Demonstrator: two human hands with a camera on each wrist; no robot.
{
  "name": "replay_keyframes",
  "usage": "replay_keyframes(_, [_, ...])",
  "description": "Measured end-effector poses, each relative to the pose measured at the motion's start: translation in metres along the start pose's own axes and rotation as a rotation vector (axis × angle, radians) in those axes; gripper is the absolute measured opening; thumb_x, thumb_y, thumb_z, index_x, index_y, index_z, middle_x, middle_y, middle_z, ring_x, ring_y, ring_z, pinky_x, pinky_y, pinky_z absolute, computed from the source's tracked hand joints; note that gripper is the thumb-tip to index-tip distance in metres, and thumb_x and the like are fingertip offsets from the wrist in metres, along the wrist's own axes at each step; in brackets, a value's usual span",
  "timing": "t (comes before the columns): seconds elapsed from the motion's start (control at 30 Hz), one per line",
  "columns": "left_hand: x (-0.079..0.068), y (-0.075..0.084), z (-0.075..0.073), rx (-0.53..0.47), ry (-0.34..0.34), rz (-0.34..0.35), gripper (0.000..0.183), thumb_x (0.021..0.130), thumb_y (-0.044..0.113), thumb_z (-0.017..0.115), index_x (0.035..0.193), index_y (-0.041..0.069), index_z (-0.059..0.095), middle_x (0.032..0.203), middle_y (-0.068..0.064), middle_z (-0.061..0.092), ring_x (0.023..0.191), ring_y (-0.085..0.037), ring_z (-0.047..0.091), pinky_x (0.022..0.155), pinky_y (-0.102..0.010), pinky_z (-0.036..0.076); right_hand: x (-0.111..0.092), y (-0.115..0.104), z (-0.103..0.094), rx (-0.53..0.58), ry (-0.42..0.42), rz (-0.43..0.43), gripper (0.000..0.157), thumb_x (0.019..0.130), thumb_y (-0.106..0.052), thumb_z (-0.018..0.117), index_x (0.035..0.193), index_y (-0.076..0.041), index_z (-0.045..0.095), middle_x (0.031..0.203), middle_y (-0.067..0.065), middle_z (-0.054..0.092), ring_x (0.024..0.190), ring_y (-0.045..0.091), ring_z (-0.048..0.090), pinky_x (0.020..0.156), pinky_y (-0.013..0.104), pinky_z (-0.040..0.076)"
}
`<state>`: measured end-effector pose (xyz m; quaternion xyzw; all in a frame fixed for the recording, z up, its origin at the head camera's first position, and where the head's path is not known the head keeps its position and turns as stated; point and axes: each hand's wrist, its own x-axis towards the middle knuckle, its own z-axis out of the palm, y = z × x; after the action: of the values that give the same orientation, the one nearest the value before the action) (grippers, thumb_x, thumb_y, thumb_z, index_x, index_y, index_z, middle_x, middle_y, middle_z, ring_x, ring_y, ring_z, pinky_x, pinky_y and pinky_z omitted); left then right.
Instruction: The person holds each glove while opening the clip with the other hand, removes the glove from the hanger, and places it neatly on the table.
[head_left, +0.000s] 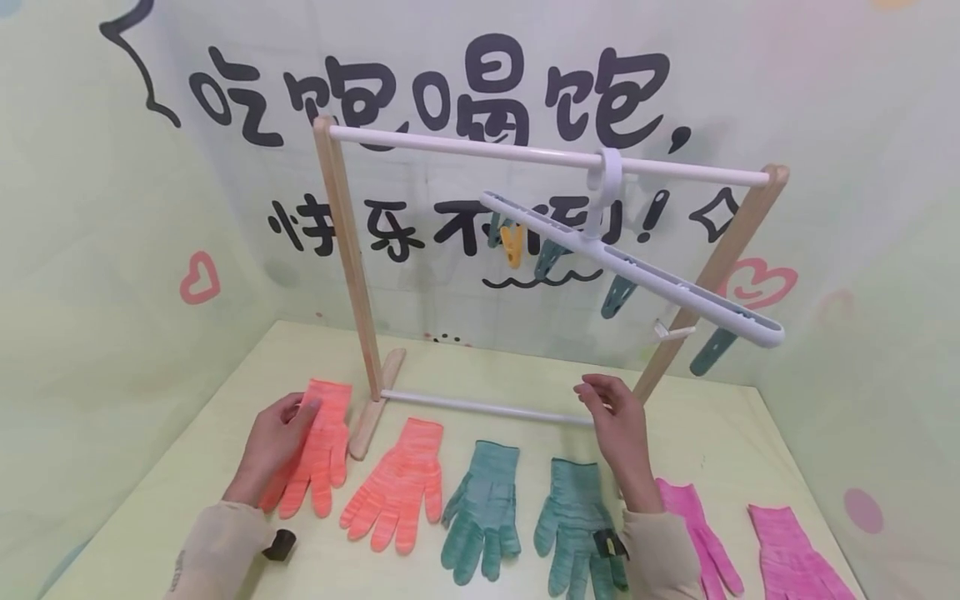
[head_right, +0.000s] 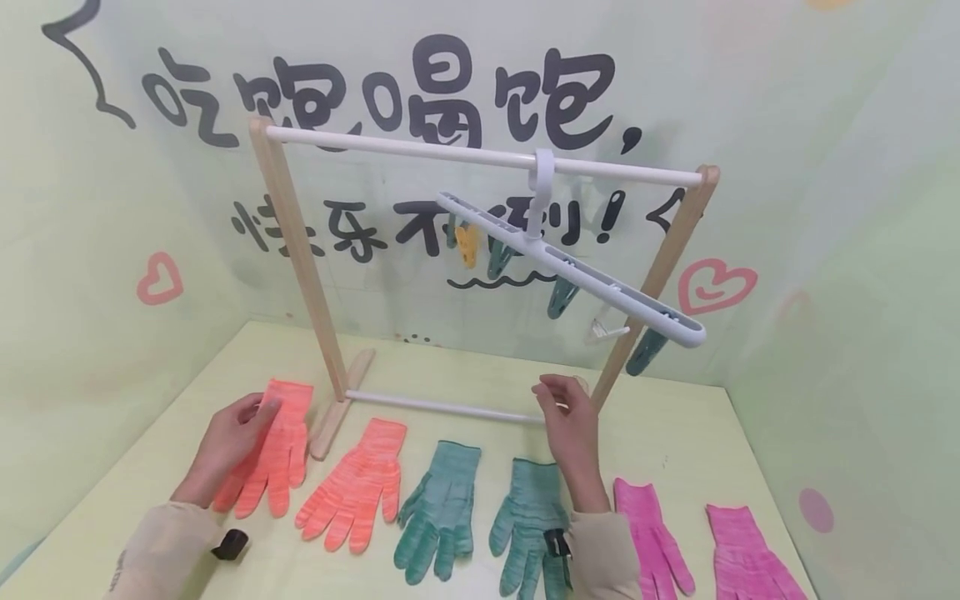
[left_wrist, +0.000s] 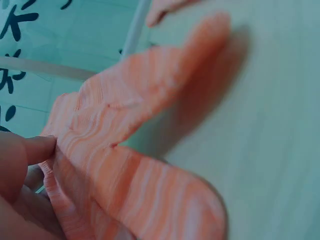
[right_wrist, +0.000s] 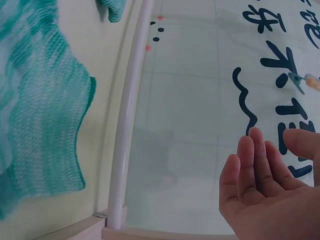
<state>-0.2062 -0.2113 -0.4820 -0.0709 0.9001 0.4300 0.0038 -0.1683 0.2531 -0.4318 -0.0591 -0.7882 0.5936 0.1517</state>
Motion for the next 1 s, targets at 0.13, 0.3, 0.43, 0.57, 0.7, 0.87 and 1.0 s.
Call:
replay_keyframes(0.13, [0.002,-0.015,-0.001,0.033,-0.059,-0.035,0.06,0.101,0.05,0.047,0.143,0.008,0.048,0.123,-0.023,0.062,0.096,-0.028,0.06,0.074,-0.032,0.053,-0.003,0.004,-0.002,-0.016,0.002,0.014,0.027,0.097,-0.019,0.064,0.119,-0.004,0.065,0.115,0.021,0.071,0.086,-0.007,0.065,0.082,0.011,0.049])
replay_keyframes(0.3, [0.004,-0.024,-0.004,0.163,-0.078,-0.006,0.061,0.099,0.04,0.058,0.145,0.003,0.043,0.125,-0.025,0.059,0.104,-0.034,0.059,0.084,-0.044,0.054,-0.005,0.009,-0.005,-0.039,0.007,0.027,0.024,0.097,-0.018,0.063,0.116,-0.004,0.066,0.113,0.021,0.072,0.088,-0.004,0.066,0.081,0.011,0.05])
replay_keyframes(0.43, [-0.004,-0.018,-0.003,0.258,-0.06,0.048,0.063,0.096,0.033,0.063,0.145,0.0,0.042,0.132,-0.028,0.052,0.116,-0.044,0.054,0.094,-0.057,0.05,-0.007,0.013,-0.006,-0.041,0.007,0.05,0.023,0.097,-0.016,0.063,0.116,-0.003,0.066,0.113,0.021,0.072,0.087,-0.004,0.066,0.08,0.011,0.05])
replay_keyframes(0.57, [-0.016,-0.011,0.003,0.37,-0.005,0.141,0.056,0.092,0.028,0.067,0.138,0.0,0.051,0.133,-0.029,0.05,0.119,-0.048,0.05,0.092,-0.063,0.048,-0.009,0.016,-0.007,-0.051,-0.008,0.068,0.023,0.097,-0.017,0.063,0.117,-0.004,0.066,0.114,0.02,0.072,0.087,-0.006,0.065,0.081,0.012,0.05])
replay_keyframes(0.7, [-0.028,-0.002,0.01,0.453,0.025,0.22,0.048,0.089,0.028,0.071,0.129,0.004,0.061,0.131,-0.026,0.054,0.119,-0.046,0.05,0.088,-0.065,0.045,-0.014,0.019,-0.01,-0.083,-0.014,0.106,0.024,0.098,-0.02,0.063,0.117,-0.008,0.066,0.115,0.015,0.072,0.09,-0.007,0.063,0.083,0.012,0.049])
replay_keyframes(0.87, [-0.037,0.004,0.016,0.466,-0.027,0.216,0.046,0.088,0.031,0.071,0.127,0.008,0.063,0.132,-0.022,0.056,0.121,-0.044,0.049,0.087,-0.065,0.042,-0.019,0.021,-0.013,-0.115,-0.021,0.127,0.024,0.097,-0.022,0.064,0.118,-0.009,0.067,0.117,0.013,0.07,0.092,-0.005,0.061,0.083,0.013,0.049])
replay_keyframes(1.0, [-0.04,0.003,0.016,0.458,-0.056,0.192,0.049,0.088,0.03,0.071,0.13,0.008,0.061,0.134,-0.022,0.054,0.122,-0.045,0.048,0.085,-0.065,0.042,-0.023,0.022,-0.013,-0.133,-0.024,0.118,0.026,0.097,-0.021,0.063,0.118,-0.007,0.067,0.117,0.014,0.07,0.094,-0.003,0.06,0.085,0.013,0.049])
